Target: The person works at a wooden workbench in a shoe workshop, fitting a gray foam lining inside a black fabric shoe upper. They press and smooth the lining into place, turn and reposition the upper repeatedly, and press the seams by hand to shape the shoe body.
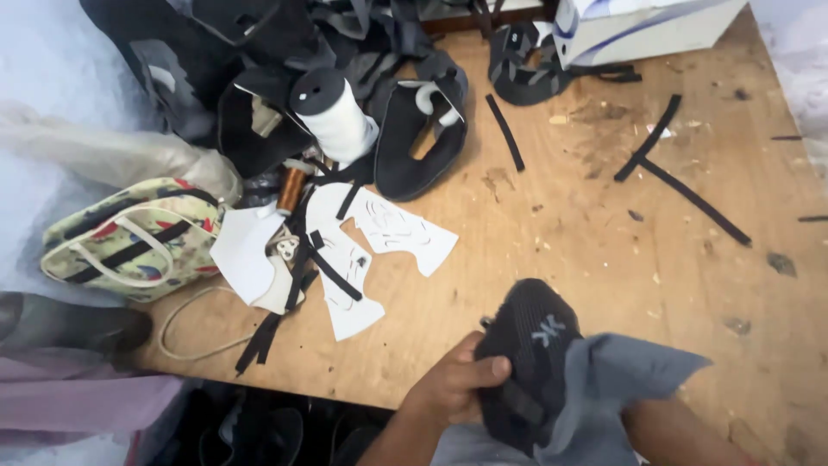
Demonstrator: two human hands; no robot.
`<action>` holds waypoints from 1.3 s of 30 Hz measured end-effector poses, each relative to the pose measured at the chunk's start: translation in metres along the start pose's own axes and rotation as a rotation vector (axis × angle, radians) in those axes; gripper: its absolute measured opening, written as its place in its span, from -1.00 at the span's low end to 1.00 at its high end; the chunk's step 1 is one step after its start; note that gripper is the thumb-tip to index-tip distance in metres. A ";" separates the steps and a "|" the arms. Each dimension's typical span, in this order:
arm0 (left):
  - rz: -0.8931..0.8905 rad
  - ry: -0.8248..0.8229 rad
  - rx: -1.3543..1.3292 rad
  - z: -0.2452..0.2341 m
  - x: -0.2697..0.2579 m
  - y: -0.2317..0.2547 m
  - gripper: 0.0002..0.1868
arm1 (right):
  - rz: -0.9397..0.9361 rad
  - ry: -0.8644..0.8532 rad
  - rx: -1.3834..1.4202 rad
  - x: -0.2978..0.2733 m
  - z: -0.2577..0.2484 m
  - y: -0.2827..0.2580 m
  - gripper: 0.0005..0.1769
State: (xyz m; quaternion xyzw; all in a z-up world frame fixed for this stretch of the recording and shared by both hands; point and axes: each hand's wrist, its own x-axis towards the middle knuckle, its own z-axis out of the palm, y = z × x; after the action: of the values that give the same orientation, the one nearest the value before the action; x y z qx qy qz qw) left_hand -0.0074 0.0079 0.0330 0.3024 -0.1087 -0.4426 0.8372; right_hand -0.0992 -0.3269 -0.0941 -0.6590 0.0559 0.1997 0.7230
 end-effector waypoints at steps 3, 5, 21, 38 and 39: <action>0.009 0.181 0.168 0.024 -0.015 0.018 -0.31 | 0.072 -0.130 0.174 -0.035 -0.021 -0.039 -0.36; -0.027 0.263 0.219 0.030 -0.021 0.022 -0.37 | 0.117 -0.218 0.296 -0.033 0.015 -0.077 -0.29; 0.364 0.268 0.062 0.053 -0.038 0.020 -0.37 | -0.427 0.386 -0.118 -0.022 0.142 -0.159 -0.61; 0.484 0.676 2.446 -0.043 0.059 -0.003 -0.47 | -1.077 0.102 -1.311 0.072 0.150 -0.170 -0.60; 0.529 0.537 2.450 -0.053 0.065 -0.015 -0.42 | -0.891 0.103 -1.501 0.096 0.138 -0.155 -0.58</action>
State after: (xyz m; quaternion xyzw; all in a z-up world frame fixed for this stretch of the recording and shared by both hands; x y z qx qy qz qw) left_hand 0.0449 -0.0289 -0.0238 0.9205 -0.3280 0.2000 0.0709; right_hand 0.0196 -0.1798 0.0342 -0.9298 -0.3203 -0.1474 0.1056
